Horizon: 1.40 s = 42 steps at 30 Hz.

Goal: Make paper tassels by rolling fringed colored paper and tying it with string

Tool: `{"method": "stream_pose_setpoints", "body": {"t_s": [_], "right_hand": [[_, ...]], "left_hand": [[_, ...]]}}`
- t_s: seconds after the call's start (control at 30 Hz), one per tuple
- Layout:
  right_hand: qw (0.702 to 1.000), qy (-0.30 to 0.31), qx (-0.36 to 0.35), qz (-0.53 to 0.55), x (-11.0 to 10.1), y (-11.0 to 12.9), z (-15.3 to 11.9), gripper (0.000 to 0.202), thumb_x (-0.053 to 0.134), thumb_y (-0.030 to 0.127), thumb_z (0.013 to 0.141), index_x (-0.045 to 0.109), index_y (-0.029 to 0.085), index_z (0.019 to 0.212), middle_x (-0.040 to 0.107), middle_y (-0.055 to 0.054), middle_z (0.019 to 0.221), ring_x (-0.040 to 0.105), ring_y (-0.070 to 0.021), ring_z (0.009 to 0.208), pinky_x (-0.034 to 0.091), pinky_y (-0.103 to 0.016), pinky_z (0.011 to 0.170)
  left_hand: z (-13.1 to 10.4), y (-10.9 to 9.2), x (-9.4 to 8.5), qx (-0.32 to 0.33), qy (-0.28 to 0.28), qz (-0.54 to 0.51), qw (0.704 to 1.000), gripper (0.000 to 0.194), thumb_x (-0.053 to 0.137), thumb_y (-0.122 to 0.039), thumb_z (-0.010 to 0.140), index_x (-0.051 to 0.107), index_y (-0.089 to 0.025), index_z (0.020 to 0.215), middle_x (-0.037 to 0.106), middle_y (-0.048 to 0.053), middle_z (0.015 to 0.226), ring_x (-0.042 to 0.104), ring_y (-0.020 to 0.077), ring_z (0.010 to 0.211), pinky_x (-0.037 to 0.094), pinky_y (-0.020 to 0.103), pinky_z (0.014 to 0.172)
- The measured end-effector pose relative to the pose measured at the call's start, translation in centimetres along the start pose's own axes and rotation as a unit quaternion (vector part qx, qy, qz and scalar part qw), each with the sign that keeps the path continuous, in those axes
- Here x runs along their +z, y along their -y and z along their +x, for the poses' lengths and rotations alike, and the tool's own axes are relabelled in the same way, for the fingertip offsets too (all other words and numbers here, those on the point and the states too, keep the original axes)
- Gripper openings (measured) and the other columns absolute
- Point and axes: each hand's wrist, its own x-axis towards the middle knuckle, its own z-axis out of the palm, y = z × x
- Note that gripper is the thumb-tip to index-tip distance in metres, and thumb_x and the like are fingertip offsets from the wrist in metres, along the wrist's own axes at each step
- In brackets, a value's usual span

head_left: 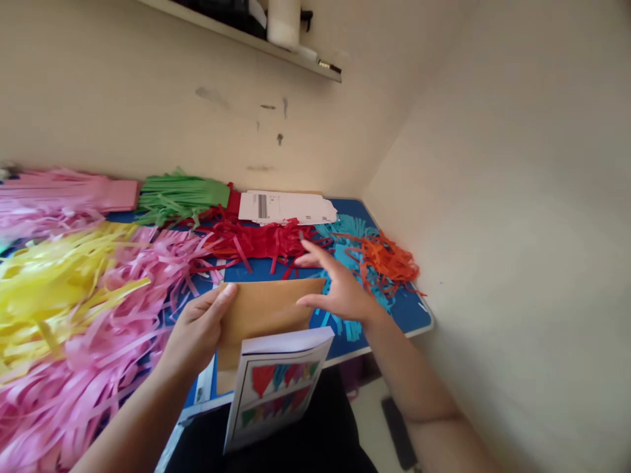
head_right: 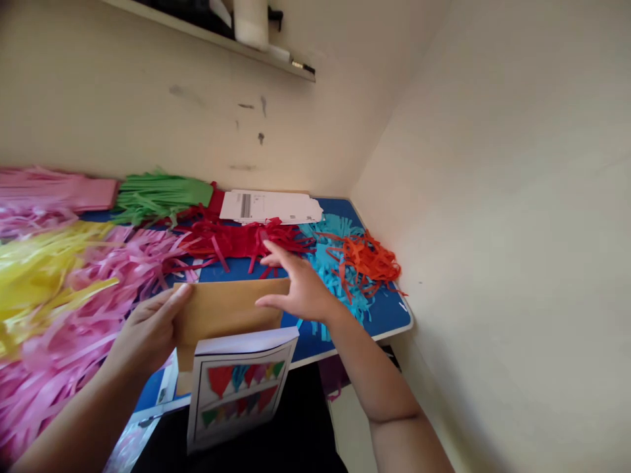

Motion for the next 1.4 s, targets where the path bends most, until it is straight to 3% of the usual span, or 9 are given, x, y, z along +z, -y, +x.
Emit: {"method": "stream_pose_setpoints", "body": {"t_s": [0.1, 0.2, 0.4, 0.5, 0.57, 0.63, 0.83, 1.0, 1.4], "right_hand": [[0.992, 0.004, 0.111, 0.067, -0.7, -3.2, 1.1, 0.081, 0.069, 0.025, 0.078, 0.033, 0.028, 0.15, 0.069, 0.0, 0.089, 0.065, -0.0154, 0.081, 0.051, -0.03, 0.08], [0.964, -0.182, 0.182, 0.059, -4.0, -7.3, 2.4, 0.081, 0.066, 0.027, 0.077, 0.032, 0.021, 0.15, 0.068, -0.002, 0.088, 0.064, -0.0159, 0.073, 0.051, -0.028, 0.071], [0.868, -0.357, 0.271, -0.212, -9.6, -9.9, 2.0, 0.09, 0.071, 0.022, 0.073, 0.028, 0.007, 0.15, 0.065, -0.019, 0.118, 0.06, -0.0303, 0.111, 0.045, -0.043, 0.096], [0.939, -0.26, 0.129, -0.183, -5.8, -6.9, -1.8, 0.09, 0.078, 0.034, 0.076, 0.03, 0.017, 0.15, 0.061, -0.018, 0.13, 0.052, -0.0311, 0.127, 0.037, -0.048, 0.107], [0.999, -0.03, 0.032, -0.014, -2.0, -4.5, -5.1, 0.109, 0.084, 0.04, 0.069, 0.017, 0.026, 0.154, 0.067, -0.012, 0.124, 0.058, -0.0272, 0.123, 0.042, -0.047, 0.106], [0.992, 0.072, -0.012, 0.101, 1.3, -2.4, -8.1, 0.119, 0.087, 0.039, 0.067, 0.009, 0.027, 0.156, 0.071, -0.011, 0.119, 0.059, -0.025, 0.124, 0.044, -0.046, 0.106], [0.985, -0.03, -0.02, 0.17, 1.7, 0.8, -11.2, 0.096, 0.076, 0.028, 0.082, 0.014, 0.03, 0.155, 0.074, -0.008, 0.111, 0.07, -0.0189, 0.106, 0.055, -0.036, 0.092], [0.983, -0.043, -0.06, 0.166, -0.1, 0.1, -13.0, 0.09, 0.074, 0.02, 0.084, 0.019, 0.032, 0.154, 0.075, -0.005, 0.109, 0.071, -0.0176, 0.103, 0.058, -0.034, 0.09], [0.965, -0.13, -0.027, 0.228, 0.7, -0.8, -14.4, 0.084, 0.074, 0.024, 0.082, 0.027, 0.027, 0.152, 0.078, -0.003, 0.096, 0.071, -0.0187, 0.104, 0.055, -0.039, 0.095]], "left_hand": [[-0.4, -0.9, 0.3, 0.149, -0.1, 0.174, 0.968, 0.062, 0.055, -0.065, 0.079, 0.067, -0.018, 0.117, 0.071, 0.012, 0.109, 0.063, 0.0347, 0.11, 0.053, 0.047, 0.091], [-1.4, -1.3, 0.2, 0.33, -0.191, 0.325, 0.866, 0.05, 0.056, -0.055, 0.083, 0.064, -0.021, 0.119, 0.066, 0.013, 0.118, 0.057, 0.0335, 0.119, 0.044, 0.05, 0.104], [-2.7, 0.9, 1.1, 0.406, 0.138, 0.369, 0.825, 0.037, 0.069, -0.052, 0.079, 0.071, -0.032, 0.11, 0.073, 0.004, 0.111, 0.071, 0.02, 0.095, 0.058, 0.024, 0.079], [-3.2, 2.0, 1.9, 0.452, 0.111, 0.387, 0.796, 0.035, 0.071, -0.049, 0.079, 0.073, -0.031, 0.109, 0.076, 0.003, 0.095, 0.073, 0.0158, 0.081, 0.058, 0.018, 0.07], [-3.8, 1.9, 1.9, 0.476, 0.11, 0.391, 0.78, 0.029, 0.067, -0.045, 0.083, 0.073, -0.031, 0.108, 0.076, 0.001, 0.089, 0.073, 0.0126, 0.073, 0.056, 0.015, 0.065], [-4.6, 1.1, 1.9, 0.492, 0.119, 0.379, 0.774, 0.026, 0.065, -0.041, 0.087, 0.072, -0.029, 0.109, 0.075, 0.0, 0.086, 0.072, 0.0105, 0.069, 0.056, 0.013, 0.063], [-7.1, -1.9, 3.7, 0.542, 0.127, 0.352, 0.753, 0.02, 0.066, -0.031, 0.086, 0.072, -0.027, 0.105, 0.074, -0.001, 0.084, 0.071, 0.0102, 0.069, 0.057, 0.013, 0.063], [-7.6, 0.9, 5.8, 0.56, 0.129, 0.345, 0.742, 0.022, 0.063, -0.019, 0.088, 0.07, -0.022, 0.108, 0.074, 0.002, 0.089, 0.072, 0.0118, 0.075, 0.058, 0.016, 0.066], [-7.2, -0.6, 7.9, 0.646, 0.153, 0.448, 0.599, 0.017, 0.058, -0.019, 0.092, 0.069, -0.019, 0.104, 0.078, 0.005, 0.092, 0.074, 0.0168, 0.077, 0.059, 0.025, 0.07]]}}
